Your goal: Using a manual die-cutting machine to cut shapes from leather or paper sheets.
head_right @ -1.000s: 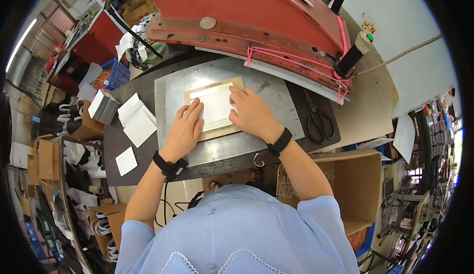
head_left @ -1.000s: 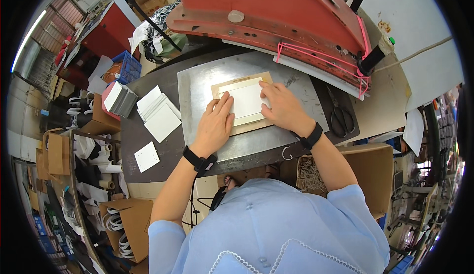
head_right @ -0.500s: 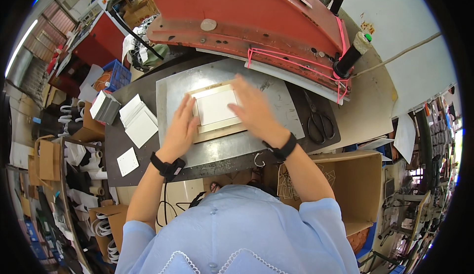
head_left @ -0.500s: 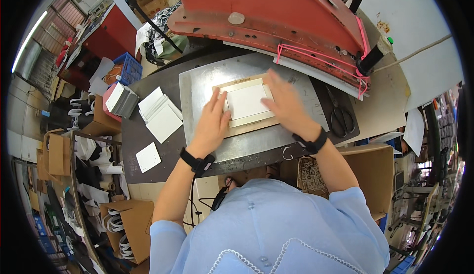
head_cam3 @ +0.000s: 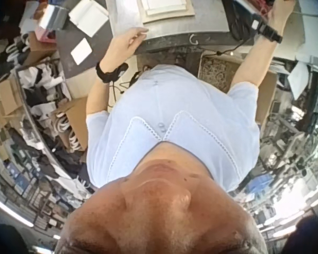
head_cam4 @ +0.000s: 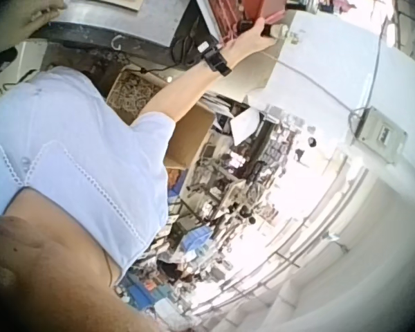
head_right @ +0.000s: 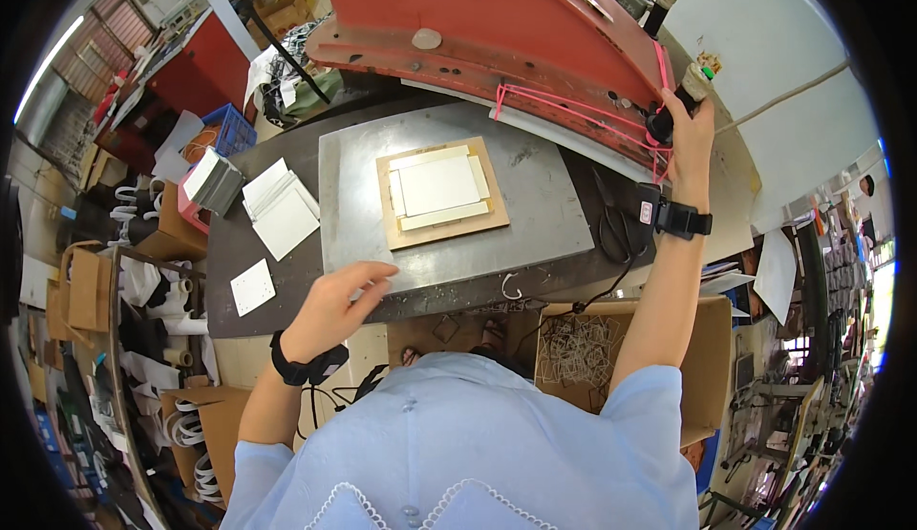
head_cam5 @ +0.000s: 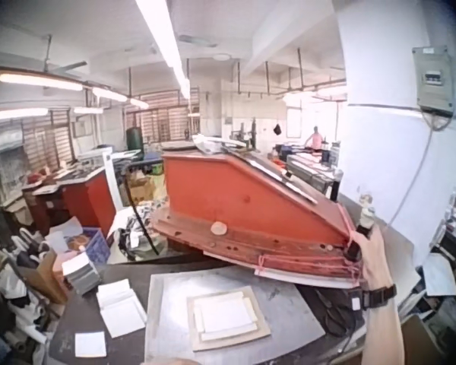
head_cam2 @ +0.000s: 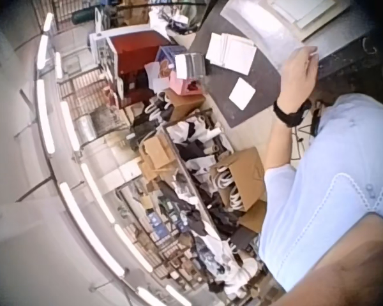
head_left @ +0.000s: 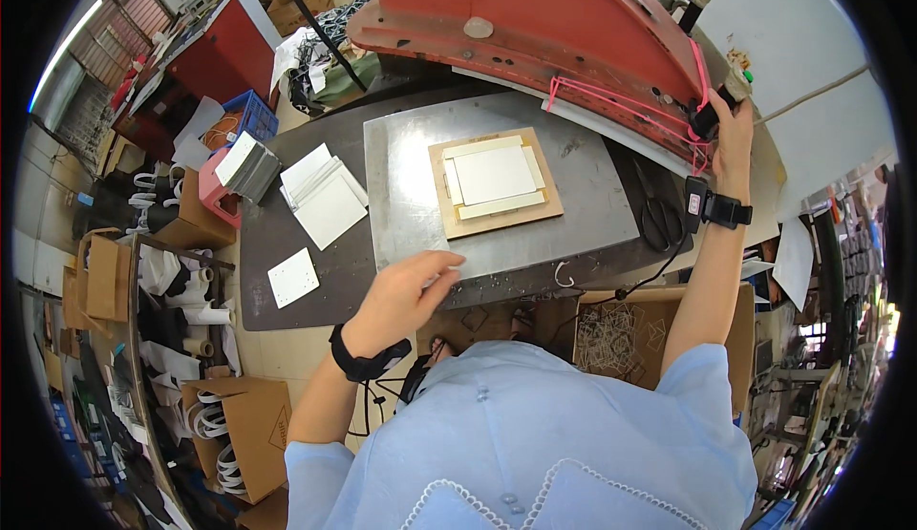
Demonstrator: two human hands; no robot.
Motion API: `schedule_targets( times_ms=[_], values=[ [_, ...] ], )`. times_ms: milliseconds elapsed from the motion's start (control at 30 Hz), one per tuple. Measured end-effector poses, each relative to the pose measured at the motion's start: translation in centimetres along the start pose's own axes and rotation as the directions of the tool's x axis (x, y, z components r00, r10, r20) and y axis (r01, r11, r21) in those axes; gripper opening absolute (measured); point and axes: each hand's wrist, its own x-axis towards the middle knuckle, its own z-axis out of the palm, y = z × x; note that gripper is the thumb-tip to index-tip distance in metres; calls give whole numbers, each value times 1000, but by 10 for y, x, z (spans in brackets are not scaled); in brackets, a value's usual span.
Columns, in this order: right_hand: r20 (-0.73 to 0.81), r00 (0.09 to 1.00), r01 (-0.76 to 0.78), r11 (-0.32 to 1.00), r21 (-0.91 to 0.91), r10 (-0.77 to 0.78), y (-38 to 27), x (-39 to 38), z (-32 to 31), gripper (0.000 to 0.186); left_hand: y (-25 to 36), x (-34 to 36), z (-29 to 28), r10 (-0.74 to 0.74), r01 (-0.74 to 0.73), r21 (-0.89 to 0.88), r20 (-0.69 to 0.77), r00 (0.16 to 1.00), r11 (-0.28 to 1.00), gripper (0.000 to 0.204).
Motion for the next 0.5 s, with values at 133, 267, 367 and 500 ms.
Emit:
schedule_targets(
  times_ms=[133,267,367,500],
  values=[
    [-9,1000,-12,1000,-27,12,-15,-20,0,51,17,-2,-2,66,-61,-64,81,995,996,22],
    [37,999,2,1000,-28,-1,-54,-73,17,52,33,-1,-4,73,-52,-184,107,992,982,24],
    [95,995,8,998,-56,-3,-70,-112,20,56,45,6,1,152,-122,-287,86,985,950,27],
    [249,968,-61,994,92,37,-80,-152,3,59,59,19,1,250,-221,-370,32,968,902,31]
  ],
)
